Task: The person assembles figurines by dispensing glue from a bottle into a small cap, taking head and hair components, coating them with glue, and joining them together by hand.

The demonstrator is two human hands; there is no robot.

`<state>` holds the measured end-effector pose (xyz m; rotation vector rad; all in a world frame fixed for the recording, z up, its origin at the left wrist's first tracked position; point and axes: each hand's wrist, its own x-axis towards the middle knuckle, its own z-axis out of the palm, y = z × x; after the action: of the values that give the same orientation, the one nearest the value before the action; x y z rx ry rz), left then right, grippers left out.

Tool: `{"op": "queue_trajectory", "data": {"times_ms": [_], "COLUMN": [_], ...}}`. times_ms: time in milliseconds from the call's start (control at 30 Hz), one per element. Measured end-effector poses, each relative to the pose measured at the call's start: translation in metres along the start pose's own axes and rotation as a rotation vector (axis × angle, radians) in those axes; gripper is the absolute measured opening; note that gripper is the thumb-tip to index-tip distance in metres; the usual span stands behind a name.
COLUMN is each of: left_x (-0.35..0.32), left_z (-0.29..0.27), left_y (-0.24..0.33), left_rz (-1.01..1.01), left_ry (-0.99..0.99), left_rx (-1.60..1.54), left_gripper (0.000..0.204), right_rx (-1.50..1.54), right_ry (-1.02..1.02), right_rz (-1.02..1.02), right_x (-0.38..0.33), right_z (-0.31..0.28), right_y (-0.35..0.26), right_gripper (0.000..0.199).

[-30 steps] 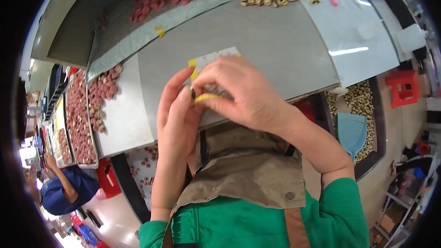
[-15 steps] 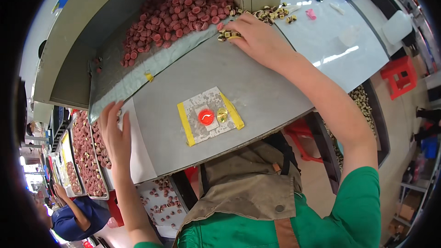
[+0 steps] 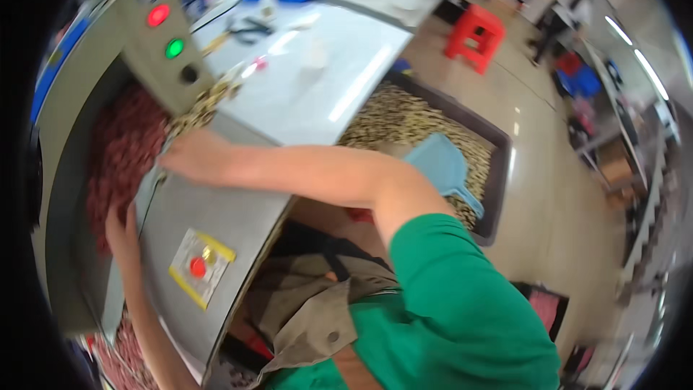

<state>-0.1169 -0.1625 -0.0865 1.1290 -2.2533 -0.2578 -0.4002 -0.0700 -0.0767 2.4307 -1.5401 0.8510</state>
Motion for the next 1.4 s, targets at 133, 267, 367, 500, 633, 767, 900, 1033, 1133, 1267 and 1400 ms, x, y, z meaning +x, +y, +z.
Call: {"op": "queue_trajectory", "data": {"times_ms": [133,267,367,500,633,767,900,1033,1133,1267,1400], "left_x": [-0.017,-0.051,-0.086,-0.11,-0.165,-0.165,-0.168,-0.179,-0.184,-0.185,-0.181], "left_z": [-0.006,-0.021,-0.031,-0.054,-0.057,-0.026,-0.015,-0.021,-0.023,-0.025,-0.028], "left_y": [-0.006,0.001,-0.002,0.105,0.136,0.14,0.135,0.126,0.116,0.12,0.126], "left_rz": [-0.026,-0.331,-0.568,-0.914,-0.733,-0.615,-0.734,-0.666,-0.635,-0.731,-0.697], "left_ry": [0.004,0.028,0.054,0.079,0.077,0.167,0.167,0.119,0.102,0.166,0.142], "left_rx": [-0.002,-0.441,-0.877,-1.166,-1.474,-1.829,-1.929,-1.987,-2.033,-2.056,-1.996], "left_gripper": [0.033,0.035,0.037,0.03,0.034,0.035,0.035,0.035,0.036,0.037,0.036], "right_rx": [0.205,0.289,0.345,0.507,0.565,0.235,0.143,0.176,0.388,0.439,0.365], "right_ry": [-0.102,-0.315,-0.547,-0.177,-0.164,-0.275,-0.307,-0.372,-0.366,-0.356,-0.392], "right_rz": [0.19,0.139,0.119,-0.023,0.069,0.045,0.034,0.051,0.19,-0.012,-0.08], "right_x": [-0.025,-0.044,-0.049,-0.06,-0.068,-0.062,-0.057,-0.042,-0.035,-0.03,-0.034], "right_z": [-0.026,-0.04,-0.017,0.005,-0.058,-0.055,-0.048,-0.051,-0.044,-0.034,-0.027], "right_y": [-0.006,0.001,-0.001,-0.008,-0.035,-0.034,-0.048,-0.078,-0.104,-0.135,-0.137], "right_gripper": [0.023,0.021,0.023,0.025,0.024,0.018,0.015,0.015,0.015,0.017,0.019]}}
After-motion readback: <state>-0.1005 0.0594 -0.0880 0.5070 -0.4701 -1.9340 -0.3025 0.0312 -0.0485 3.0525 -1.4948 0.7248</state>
